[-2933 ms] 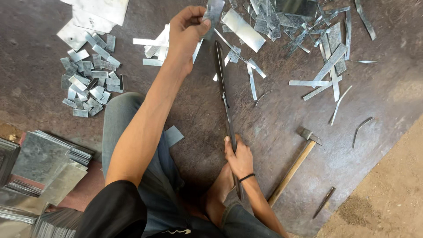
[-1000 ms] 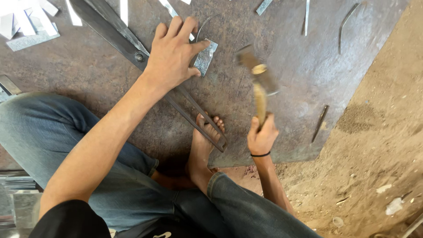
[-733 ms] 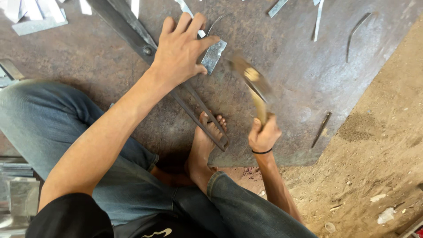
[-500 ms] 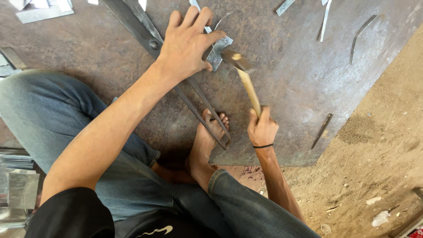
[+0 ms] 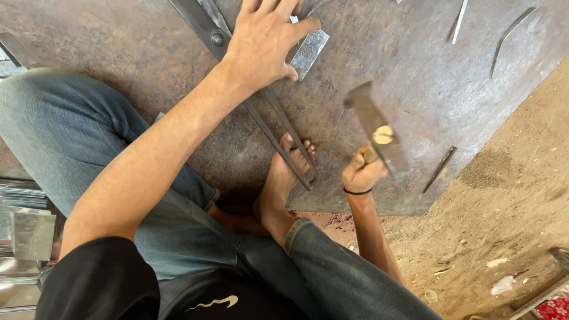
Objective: The person sits on the ground and cuts galvanized sheet metal into small strips using large hand snips, placing cut pieces onto a pile. They occasionally pick up cut strips, bend them by hand, and set them aside while trimming pieces one at a time.
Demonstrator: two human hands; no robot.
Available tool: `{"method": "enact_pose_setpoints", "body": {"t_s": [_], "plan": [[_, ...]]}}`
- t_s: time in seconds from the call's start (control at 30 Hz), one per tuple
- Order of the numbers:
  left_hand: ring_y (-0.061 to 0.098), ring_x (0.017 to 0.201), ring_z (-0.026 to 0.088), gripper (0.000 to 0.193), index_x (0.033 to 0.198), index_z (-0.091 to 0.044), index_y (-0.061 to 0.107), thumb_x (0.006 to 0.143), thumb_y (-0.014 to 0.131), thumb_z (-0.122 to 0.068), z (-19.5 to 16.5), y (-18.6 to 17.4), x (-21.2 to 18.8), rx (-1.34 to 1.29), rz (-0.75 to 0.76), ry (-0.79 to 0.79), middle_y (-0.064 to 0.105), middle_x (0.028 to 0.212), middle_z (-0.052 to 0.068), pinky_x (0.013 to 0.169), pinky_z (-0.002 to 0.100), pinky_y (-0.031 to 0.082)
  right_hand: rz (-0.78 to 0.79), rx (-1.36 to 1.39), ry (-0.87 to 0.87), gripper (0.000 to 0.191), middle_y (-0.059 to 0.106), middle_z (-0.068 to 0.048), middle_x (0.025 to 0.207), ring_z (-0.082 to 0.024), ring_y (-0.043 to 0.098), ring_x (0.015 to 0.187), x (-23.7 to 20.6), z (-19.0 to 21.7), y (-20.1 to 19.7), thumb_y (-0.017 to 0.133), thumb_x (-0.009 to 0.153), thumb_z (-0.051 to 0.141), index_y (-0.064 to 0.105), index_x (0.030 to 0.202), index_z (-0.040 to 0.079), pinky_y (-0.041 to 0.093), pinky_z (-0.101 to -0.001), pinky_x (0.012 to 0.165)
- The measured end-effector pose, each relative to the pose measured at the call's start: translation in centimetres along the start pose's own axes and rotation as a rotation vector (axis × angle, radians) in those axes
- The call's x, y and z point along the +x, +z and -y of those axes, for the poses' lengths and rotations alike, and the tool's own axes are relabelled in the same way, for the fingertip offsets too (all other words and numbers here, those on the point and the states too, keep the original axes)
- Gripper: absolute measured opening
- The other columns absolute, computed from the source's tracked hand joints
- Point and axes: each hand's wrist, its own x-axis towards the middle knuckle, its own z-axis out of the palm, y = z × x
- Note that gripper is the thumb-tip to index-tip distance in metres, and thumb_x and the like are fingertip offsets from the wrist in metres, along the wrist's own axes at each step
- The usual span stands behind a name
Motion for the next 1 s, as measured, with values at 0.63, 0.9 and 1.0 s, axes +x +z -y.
{"method": "enact_pose_setpoints", "body": {"t_s": [0.63, 0.9, 1.0], "plan": [[0.056, 0.112, 0.021, 0.047, 0.1, -0.016, 0.073, 0.063, 0.091, -0.037, -0.8, -2.3, 1.2, -0.156, 0.167, 0.297, 0.064, 0.101, -0.002, 0.103, 0.046, 0.036, 0.12, 0.071, 0.447, 0.052, 0.053, -0.008, 0.069, -0.016, 0.053, 0.054, 5.6, 6.4, -2.0, 0.045, 0.115, 0.05, 0.053, 0.104, -0.001, 0.039, -0.0325, 0.051], [0.053, 0.123, 0.021, 0.03, 0.113, -0.026, 0.082, 0.083, 0.084, -0.025, -0.1, -0.4, -0.3, -0.166, 0.08, 0.201, 0.065, 0.106, -0.002, 0.109, 0.041, 0.036, 0.137, -0.051, 0.325, 0.049, 0.057, -0.004, 0.064, -0.013, 0.053, 0.048, -0.5, 1.8, -3.3, 0.044, 0.109, 0.049, 0.055, 0.097, 0.004, 0.041, -0.0312, 0.044], [0.052, 0.121, 0.019, 0.01, 0.1, -0.029, 0.083, 0.09, 0.082, -0.028, -0.3, 1.0, -0.9, 0.03, 0.038, 0.215, 0.067, 0.111, -0.005, 0.112, 0.04, 0.037, 0.057, 0.025, 0.071, 0.037, 0.058, -0.009, 0.081, -0.022, 0.054, 0.059, -4.1, -0.2, -3.3, 0.043, 0.119, 0.041, 0.052, 0.1, 0.011, 0.046, -0.0351, 0.054]]}}
